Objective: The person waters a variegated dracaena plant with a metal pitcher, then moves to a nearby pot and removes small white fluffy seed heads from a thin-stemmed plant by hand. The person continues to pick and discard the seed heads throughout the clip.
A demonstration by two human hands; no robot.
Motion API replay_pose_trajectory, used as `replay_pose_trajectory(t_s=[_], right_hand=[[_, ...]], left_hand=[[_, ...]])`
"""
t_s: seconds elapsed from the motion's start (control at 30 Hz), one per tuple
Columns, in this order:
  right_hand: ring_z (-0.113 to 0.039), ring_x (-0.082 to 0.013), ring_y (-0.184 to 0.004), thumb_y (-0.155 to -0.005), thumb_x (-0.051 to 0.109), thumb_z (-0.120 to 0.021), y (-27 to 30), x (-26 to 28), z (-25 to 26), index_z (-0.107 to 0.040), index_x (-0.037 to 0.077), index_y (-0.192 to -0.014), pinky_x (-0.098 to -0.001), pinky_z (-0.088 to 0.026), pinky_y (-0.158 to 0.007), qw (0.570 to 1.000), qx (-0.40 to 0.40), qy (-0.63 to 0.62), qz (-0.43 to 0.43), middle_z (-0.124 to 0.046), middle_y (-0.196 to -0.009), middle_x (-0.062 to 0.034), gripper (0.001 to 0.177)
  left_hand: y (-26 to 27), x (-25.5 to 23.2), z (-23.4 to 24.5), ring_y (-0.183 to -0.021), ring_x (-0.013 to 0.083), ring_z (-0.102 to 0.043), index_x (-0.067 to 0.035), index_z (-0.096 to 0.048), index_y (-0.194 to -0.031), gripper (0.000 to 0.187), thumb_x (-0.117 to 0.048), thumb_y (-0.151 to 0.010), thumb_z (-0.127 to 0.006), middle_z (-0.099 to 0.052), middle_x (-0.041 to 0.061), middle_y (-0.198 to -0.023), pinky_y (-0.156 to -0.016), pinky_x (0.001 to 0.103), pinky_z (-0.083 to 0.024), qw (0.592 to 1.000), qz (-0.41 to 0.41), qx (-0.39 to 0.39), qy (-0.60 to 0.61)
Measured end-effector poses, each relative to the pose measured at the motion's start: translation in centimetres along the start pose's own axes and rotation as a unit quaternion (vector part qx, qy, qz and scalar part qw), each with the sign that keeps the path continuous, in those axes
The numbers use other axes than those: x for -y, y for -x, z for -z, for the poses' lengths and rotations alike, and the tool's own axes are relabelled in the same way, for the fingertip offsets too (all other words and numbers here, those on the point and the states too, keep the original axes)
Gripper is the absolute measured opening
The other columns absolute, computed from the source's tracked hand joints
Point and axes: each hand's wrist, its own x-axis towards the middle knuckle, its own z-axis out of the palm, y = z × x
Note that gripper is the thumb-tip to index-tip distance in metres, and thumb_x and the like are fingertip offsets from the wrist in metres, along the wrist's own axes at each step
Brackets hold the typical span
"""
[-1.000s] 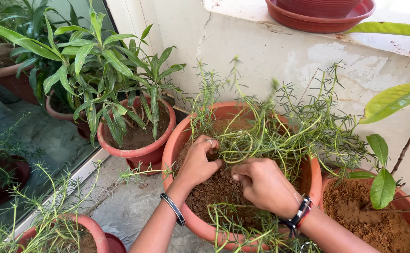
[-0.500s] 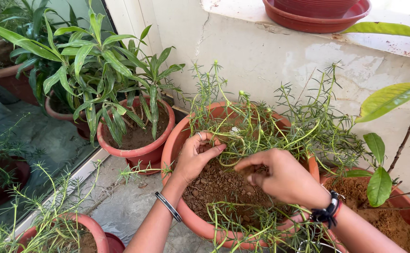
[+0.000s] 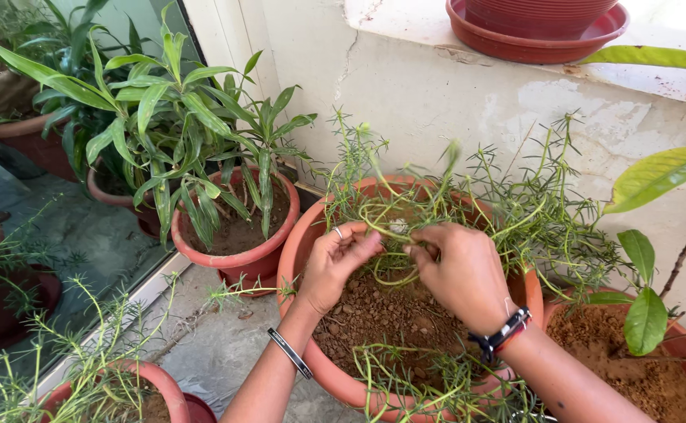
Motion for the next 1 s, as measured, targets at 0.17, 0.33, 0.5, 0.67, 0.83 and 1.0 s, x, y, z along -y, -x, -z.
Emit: replay_pose_trajectory(t_s=[0.17,0.33,0.5,0.67,0.83,1.0], right_hand=[[-0.069,-0.0335,-0.069,-0.079,0.017,-0.076,1.1,0.0,-0.7,-0.08,0.01,-0.095,-0.0445,-0.054,-0.064,0.999,0.02,-0.003,0.029,-0.07,-0.079,-0.0122,0.018],[-0.068,-0.0339,-0.07,-0.081,0.017,-0.075,1.0,-0.2,-0.7,-0.081,0.012,-0.096,-0.0451,-0.054,-0.063,0.999,0.021,0.013,0.031,-0.069,-0.078,-0.0114,0.017],[-0.069,-0.0352,-0.071,-0.081,0.021,-0.076,0.6,-1.1,-0.7,-0.08,0.013,-0.099,-0.0463,-0.054,-0.066,1.0,0.017,0.018,0.01,-0.07,-0.08,-0.0133,0.021],[-0.069,-0.0354,-0.071,-0.078,0.023,-0.079,0.2,-2.4,-0.7,-0.08,0.011,-0.1,-0.0453,-0.055,-0.068,0.999,0.029,0.014,-0.002,-0.072,-0.081,-0.0164,0.025],[-0.069,-0.0251,-0.064,-0.078,0.022,-0.081,-0.3,-2.6,-0.2,-0.079,0.009,-0.106,-0.0376,-0.056,-0.064,0.995,0.074,-0.053,-0.046,-0.074,-0.083,-0.0144,0.031],[-0.064,-0.0125,-0.06,-0.075,0.021,-0.084,-0.3,-4.2,0.9,-0.08,0.007,-0.103,-0.0308,-0.053,-0.061,0.975,0.166,-0.086,-0.12,-0.076,-0.073,-0.0067,0.032]], left_hand=[[-1.2,-1.3,0.8,-0.087,0.0039,-0.064,-0.008,-0.076,-0.104,0.036,-0.039,-0.095,-0.062,-0.076,-0.002,-0.097,-0.075,0.024,-0.049,0.984,0.124,-0.124,0.016],[-1.7,-1.3,0.9,-0.082,0.0049,-0.056,-0.005,-0.076,-0.106,0.024,-0.025,-0.094,-0.075,-0.067,-0.003,-0.09,-0.074,0.023,-0.044,0.988,0.033,-0.153,-0.011],[-0.7,-1.9,-0.2,-0.085,0.0054,-0.06,-0.004,-0.07,-0.108,0.02,-0.01,-0.09,-0.077,-0.068,-0.002,-0.097,-0.076,0.022,-0.047,0.987,-0.04,-0.155,0.023],[0.8,-3.3,-1.2,-0.095,0.0104,-0.065,-0.002,-0.066,-0.108,0.019,-0.003,-0.091,-0.074,-0.07,0.002,-0.102,-0.082,0.027,-0.055,0.988,-0.06,-0.105,0.094],[1.8,-3.9,-2.1,-0.102,0.0143,-0.069,-0.003,-0.064,-0.113,0.024,0.001,-0.09,-0.071,-0.073,0.008,-0.108,-0.09,0.029,-0.057,0.99,-0.066,-0.073,0.104],[2.8,-3.8,-3.6,-0.102,0.0139,-0.069,0.003,-0.07,-0.11,0.013,0.001,-0.097,-0.072,-0.075,0.009,-0.111,-0.093,0.029,-0.056,0.986,-0.156,-0.026,-0.053]])
